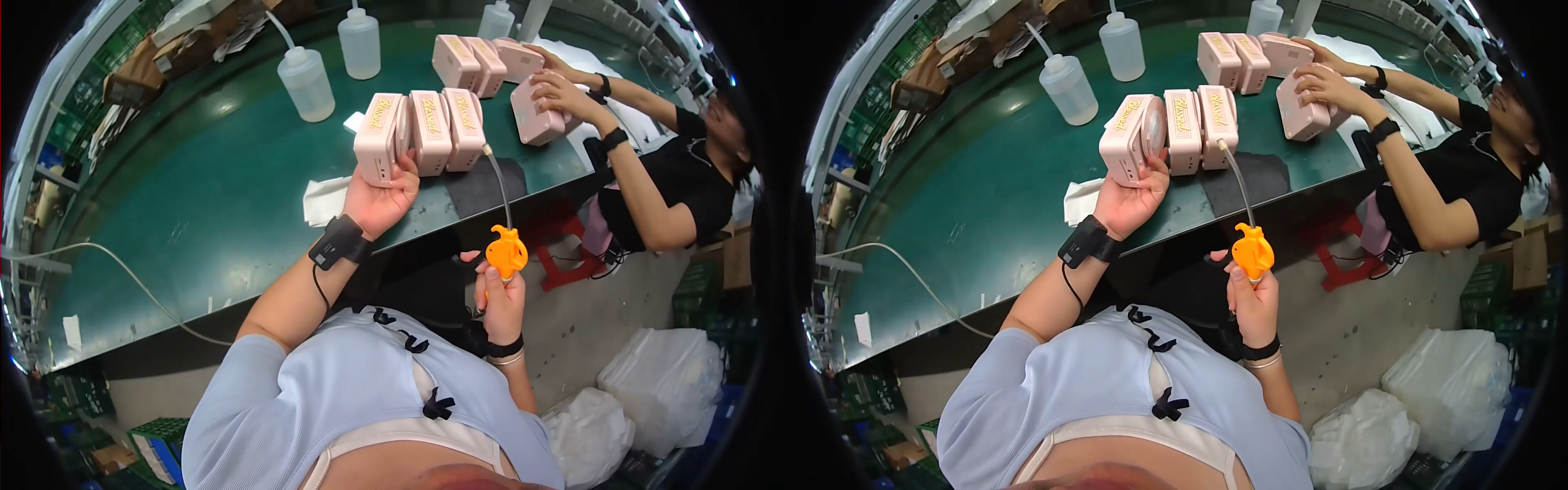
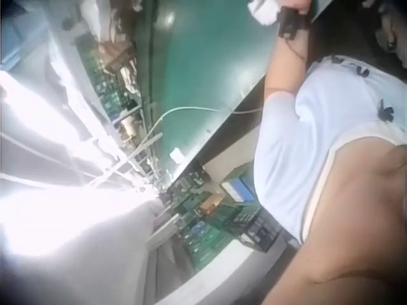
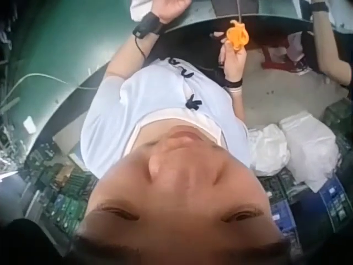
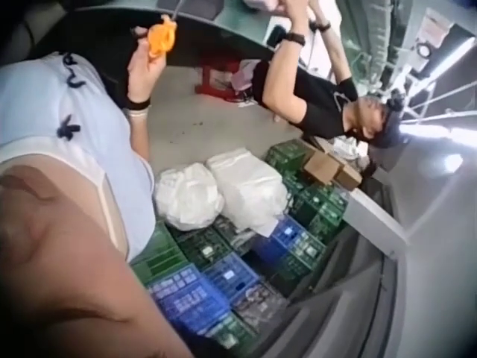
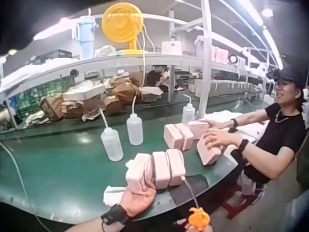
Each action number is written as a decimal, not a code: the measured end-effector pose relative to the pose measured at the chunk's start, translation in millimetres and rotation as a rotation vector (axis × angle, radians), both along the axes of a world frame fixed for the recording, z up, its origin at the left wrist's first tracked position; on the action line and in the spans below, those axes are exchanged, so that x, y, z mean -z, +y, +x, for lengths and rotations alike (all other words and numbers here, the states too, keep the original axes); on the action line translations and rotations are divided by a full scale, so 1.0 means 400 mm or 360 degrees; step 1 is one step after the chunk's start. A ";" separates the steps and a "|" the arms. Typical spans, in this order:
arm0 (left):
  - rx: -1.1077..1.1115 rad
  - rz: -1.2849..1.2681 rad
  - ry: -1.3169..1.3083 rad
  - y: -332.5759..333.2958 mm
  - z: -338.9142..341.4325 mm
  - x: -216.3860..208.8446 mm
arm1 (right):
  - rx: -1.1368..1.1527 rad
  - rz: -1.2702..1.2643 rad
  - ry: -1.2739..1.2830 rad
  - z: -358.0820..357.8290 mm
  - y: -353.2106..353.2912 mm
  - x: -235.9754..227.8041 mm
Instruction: The person cleans pink electronic devices by blowing air onto them with a nozzle and wiping the surfaces with a cloth dampened by liquid from a squeeze bottle.
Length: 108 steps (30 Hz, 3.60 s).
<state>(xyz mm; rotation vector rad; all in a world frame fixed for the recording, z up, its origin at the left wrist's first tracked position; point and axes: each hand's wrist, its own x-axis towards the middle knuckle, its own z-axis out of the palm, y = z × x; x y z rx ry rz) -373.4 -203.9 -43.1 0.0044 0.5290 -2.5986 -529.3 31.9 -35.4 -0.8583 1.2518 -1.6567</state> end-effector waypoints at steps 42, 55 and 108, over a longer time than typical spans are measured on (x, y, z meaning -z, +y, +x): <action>0.0310 -0.1032 -0.0592 0.098 0.267 -0.104 | -0.0750 -0.0193 0.0001 0.050 -0.060 -0.006; -0.0496 -0.2329 -0.1898 0.265 0.504 -0.159 | -0.1129 -0.0784 0.0249 0.444 -0.350 -0.211; -0.2000 -0.0596 -0.3732 0.306 0.945 0.043 | -0.0014 -0.0069 0.0842 -0.015 -0.386 0.055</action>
